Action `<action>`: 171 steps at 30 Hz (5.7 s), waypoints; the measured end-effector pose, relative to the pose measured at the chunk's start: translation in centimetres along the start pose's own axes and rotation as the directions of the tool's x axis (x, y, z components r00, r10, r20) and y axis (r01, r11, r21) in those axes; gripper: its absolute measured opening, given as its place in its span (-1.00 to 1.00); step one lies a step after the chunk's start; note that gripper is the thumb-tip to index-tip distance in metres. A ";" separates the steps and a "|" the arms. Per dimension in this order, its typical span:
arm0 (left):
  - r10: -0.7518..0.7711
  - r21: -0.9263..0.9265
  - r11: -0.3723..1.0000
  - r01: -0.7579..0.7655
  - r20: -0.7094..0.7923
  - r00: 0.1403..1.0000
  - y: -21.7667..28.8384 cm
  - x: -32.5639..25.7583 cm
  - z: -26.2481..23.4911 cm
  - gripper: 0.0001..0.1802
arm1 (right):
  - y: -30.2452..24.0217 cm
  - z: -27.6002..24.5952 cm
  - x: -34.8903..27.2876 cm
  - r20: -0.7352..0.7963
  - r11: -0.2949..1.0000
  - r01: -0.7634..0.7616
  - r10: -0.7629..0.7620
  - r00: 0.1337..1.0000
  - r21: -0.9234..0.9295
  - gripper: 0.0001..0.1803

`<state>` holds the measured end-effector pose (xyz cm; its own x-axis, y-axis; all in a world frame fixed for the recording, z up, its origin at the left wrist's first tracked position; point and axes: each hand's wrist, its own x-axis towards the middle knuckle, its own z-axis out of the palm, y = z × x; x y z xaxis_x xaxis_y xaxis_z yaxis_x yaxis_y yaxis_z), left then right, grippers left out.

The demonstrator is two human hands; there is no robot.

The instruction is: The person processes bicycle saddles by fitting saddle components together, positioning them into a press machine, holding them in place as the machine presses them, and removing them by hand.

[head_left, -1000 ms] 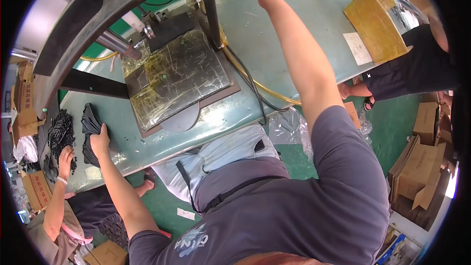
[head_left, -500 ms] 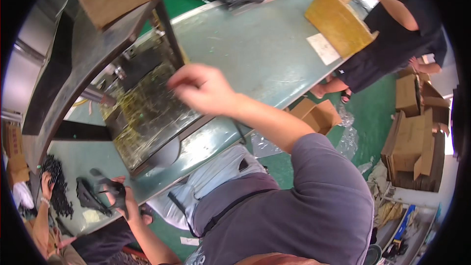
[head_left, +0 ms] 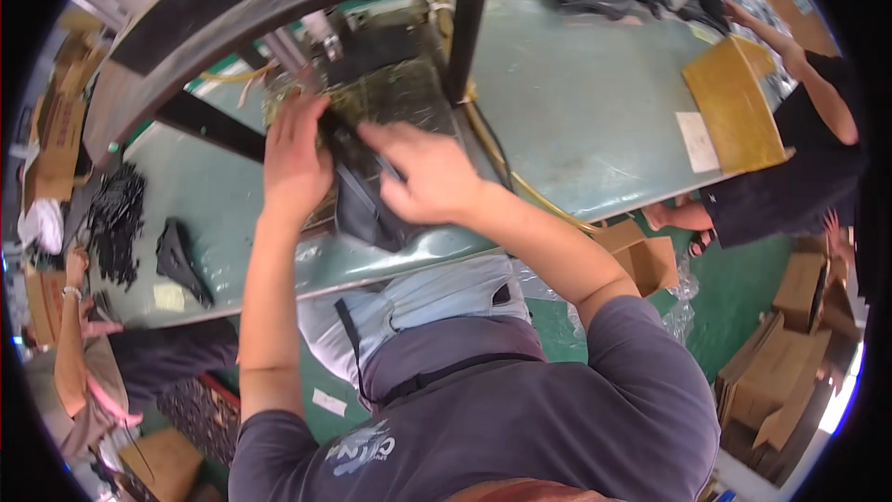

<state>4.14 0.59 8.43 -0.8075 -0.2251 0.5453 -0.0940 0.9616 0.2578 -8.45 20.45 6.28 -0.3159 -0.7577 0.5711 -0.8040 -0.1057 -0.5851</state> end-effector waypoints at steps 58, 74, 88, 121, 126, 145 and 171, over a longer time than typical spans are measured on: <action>-0.605 -0.584 0.703 0.406 -0.189 0.774 -0.4 -11.6 -3.8 -0.80 | 7.2 -1.7 -3.0 -0.453 0.864 -0.258 0.455 0.767 0.432 -0.44; -0.965 0.591 -0.004 0.806 -0.214 0.153 -21.5 -22.7 -15.9 0.14 | 24.6 -15.0 8.8 -0.354 0.639 -0.126 0.567 0.744 0.759 0.02; -0.972 0.438 0.159 0.885 -0.089 0.219 -18.1 -21.6 -20.8 -0.31 | 7.9 -6.1 -1.5 -0.471 0.937 -0.284 0.347 0.811 0.203 -0.71; -0.497 -0.241 0.856 0.458 -0.136 0.857 -2.3 -1.9 4.0 -0.73 | 2.8 4.9 0.8 -0.164 0.985 -0.038 0.010 0.986 -0.166 -0.57; -0.557 -0.250 0.815 0.523 -0.091 0.825 1.4 -2.4 5.8 -0.54 | 2.7 6.7 2.3 -0.220 0.954 -0.171 0.117 0.968 -0.247 -0.62; -0.426 -0.123 0.903 0.412 -0.368 0.826 -2.5 0.2 8.7 -0.58 | 7.0 10.0 5.5 -0.232 0.921 -0.183 0.105 0.967 -0.343 -0.27; -0.455 -0.010 0.863 0.505 -0.449 0.769 -7.2 -14.8 -9.1 -0.64 | 7.6 -5.3 -3.4 -0.348 0.788 -0.283 0.521 0.779 0.547 -0.59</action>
<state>22.06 -4.44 5.74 -0.3171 -0.6813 0.6597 -0.4834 0.7146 0.5056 -16.16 25.69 2.96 -0.8404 -0.4217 0.3404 -0.2686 -0.2215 -0.9375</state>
